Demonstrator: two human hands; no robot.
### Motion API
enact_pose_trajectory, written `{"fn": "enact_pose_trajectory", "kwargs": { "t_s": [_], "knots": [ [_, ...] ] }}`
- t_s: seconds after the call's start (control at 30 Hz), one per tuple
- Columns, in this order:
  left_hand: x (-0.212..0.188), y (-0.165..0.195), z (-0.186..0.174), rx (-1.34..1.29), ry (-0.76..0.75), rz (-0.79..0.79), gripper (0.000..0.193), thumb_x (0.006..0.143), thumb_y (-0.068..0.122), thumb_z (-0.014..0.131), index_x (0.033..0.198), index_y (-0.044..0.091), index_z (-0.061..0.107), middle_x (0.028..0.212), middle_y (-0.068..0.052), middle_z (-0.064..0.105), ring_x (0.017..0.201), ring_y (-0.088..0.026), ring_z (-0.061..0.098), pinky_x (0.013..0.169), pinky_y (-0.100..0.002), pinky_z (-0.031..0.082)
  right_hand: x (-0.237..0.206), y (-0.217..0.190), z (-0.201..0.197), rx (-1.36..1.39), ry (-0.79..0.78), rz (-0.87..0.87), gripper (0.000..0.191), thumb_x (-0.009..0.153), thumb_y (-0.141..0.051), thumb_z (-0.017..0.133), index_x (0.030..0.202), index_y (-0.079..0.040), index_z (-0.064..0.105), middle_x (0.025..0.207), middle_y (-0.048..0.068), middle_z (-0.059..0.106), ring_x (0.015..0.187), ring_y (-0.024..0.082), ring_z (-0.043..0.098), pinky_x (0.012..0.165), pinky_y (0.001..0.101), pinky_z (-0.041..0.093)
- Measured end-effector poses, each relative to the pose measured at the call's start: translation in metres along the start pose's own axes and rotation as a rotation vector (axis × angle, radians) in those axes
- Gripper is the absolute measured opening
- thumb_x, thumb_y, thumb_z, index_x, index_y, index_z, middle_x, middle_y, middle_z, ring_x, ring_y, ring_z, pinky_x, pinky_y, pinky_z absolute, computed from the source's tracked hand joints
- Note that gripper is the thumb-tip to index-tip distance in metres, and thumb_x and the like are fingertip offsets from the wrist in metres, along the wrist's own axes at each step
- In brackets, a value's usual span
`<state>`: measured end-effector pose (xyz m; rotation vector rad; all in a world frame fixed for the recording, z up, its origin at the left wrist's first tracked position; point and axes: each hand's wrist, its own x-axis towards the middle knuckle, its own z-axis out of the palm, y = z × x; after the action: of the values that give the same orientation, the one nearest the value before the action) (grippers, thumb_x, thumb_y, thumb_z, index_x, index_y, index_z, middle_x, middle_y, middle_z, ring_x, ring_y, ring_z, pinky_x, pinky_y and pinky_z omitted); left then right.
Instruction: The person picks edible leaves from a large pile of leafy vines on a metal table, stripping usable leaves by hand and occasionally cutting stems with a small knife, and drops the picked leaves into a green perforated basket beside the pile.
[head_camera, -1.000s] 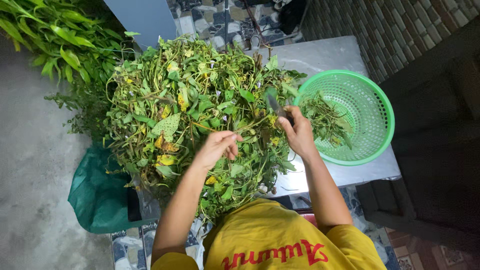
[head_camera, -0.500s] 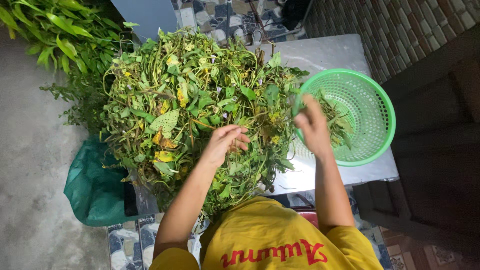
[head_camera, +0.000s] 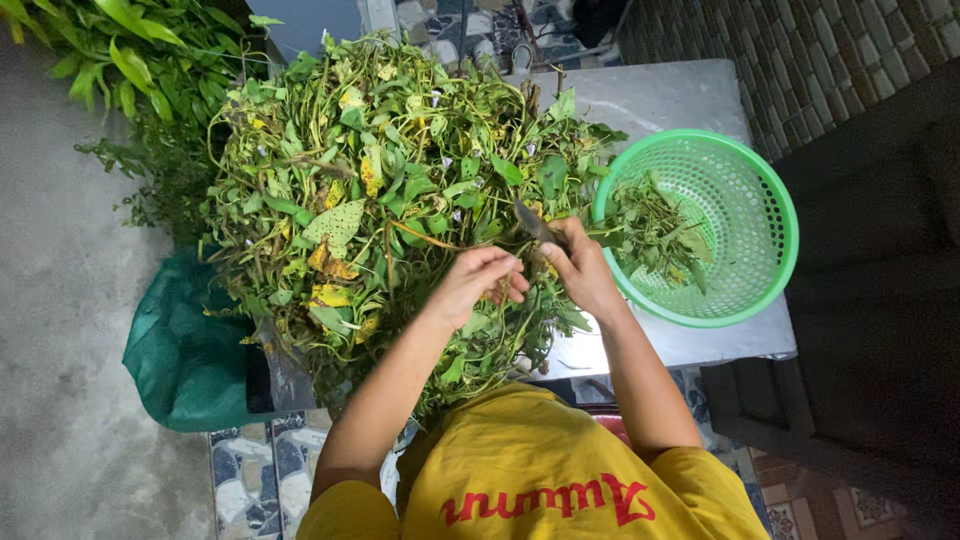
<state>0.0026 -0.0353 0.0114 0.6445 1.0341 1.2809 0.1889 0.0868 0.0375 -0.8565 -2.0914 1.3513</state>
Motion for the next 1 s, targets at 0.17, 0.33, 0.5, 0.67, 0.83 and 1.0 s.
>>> {"fn": "enact_pose_trajectory", "kwargs": {
  "t_s": [0.17, 0.33, 0.5, 0.67, 0.83, 1.0],
  "knots": [
    [0.007, -0.010, 0.014, 0.023, -0.012, 0.004, 0.016, 0.103, 0.022, 0.061, 0.102, 0.007, 0.067, 0.088, -0.007, 0.075, 0.075, -0.013, 0.073, 0.057, -0.021, 0.048, 0.015, 0.031, -0.013, -0.100, 0.303, 0.078, 0.021, 0.107, -0.017, 0.060, 0.121, -0.002, 0.054, 0.094, 0.011, 0.065, 0.083, 0.016, 0.059, 0.076, 0.0311, 0.050],
    [0.009, -0.014, 0.006, -0.019, 0.120, -0.027, 0.013, 0.100, 0.021, 0.064, 0.102, 0.009, 0.069, 0.088, -0.001, 0.073, 0.071, -0.007, 0.067, 0.057, -0.022, 0.050, 0.024, 0.041, -0.068, -0.060, 0.394, 0.439, 0.082, 0.096, -0.026, 0.061, 0.158, -0.009, 0.010, 0.093, 0.007, 0.066, 0.075, 0.018, 0.062, 0.065, 0.0303, 0.050],
    [0.019, -0.031, 0.004, -0.039, 0.096, -0.023, 0.014, 0.101, 0.020, 0.067, 0.103, 0.007, 0.073, 0.075, 0.003, 0.061, 0.059, -0.007, 0.055, 0.050, -0.022, 0.041, -0.007, 0.022, -0.064, 0.109, -0.082, 0.073, 0.071, 0.099, -0.024, 0.066, 0.162, -0.007, 0.038, 0.101, 0.009, 0.055, 0.086, 0.016, 0.056, 0.075, 0.0314, 0.048],
    [0.019, -0.050, 0.005, -0.048, -0.006, 0.078, 0.011, 0.099, 0.013, 0.068, 0.105, 0.004, 0.071, 0.079, 0.001, 0.063, 0.064, -0.007, 0.057, 0.053, -0.022, 0.043, -0.017, 0.002, -0.029, 0.042, -0.386, 0.036, 0.042, 0.095, -0.025, 0.066, 0.131, -0.005, 0.055, 0.088, 0.000, 0.067, 0.082, 0.009, 0.057, 0.075, 0.0276, 0.049],
    [0.008, -0.046, -0.004, 0.075, 0.095, 0.057, 0.017, 0.100, 0.018, 0.062, 0.107, 0.006, 0.072, 0.080, 0.000, 0.068, 0.065, -0.006, 0.060, 0.056, -0.020, 0.045, -0.017, 0.003, -0.028, 0.112, -0.346, 0.095, 0.022, 0.101, -0.024, 0.064, 0.110, -0.004, 0.061, 0.086, -0.002, 0.053, 0.082, 0.010, 0.048, 0.073, 0.0285, 0.044],
    [-0.006, -0.033, 0.004, 0.415, 0.181, 0.097, 0.016, 0.097, 0.017, 0.066, 0.097, 0.002, 0.069, 0.078, -0.002, 0.070, 0.066, -0.010, 0.063, 0.059, -0.026, 0.052, -0.025, 0.010, -0.033, 0.174, -0.363, 0.060, 0.023, 0.101, -0.021, 0.062, 0.114, -0.003, 0.062, 0.094, -0.001, 0.057, 0.087, 0.010, 0.051, 0.078, 0.0275, 0.045]
  ]
}}
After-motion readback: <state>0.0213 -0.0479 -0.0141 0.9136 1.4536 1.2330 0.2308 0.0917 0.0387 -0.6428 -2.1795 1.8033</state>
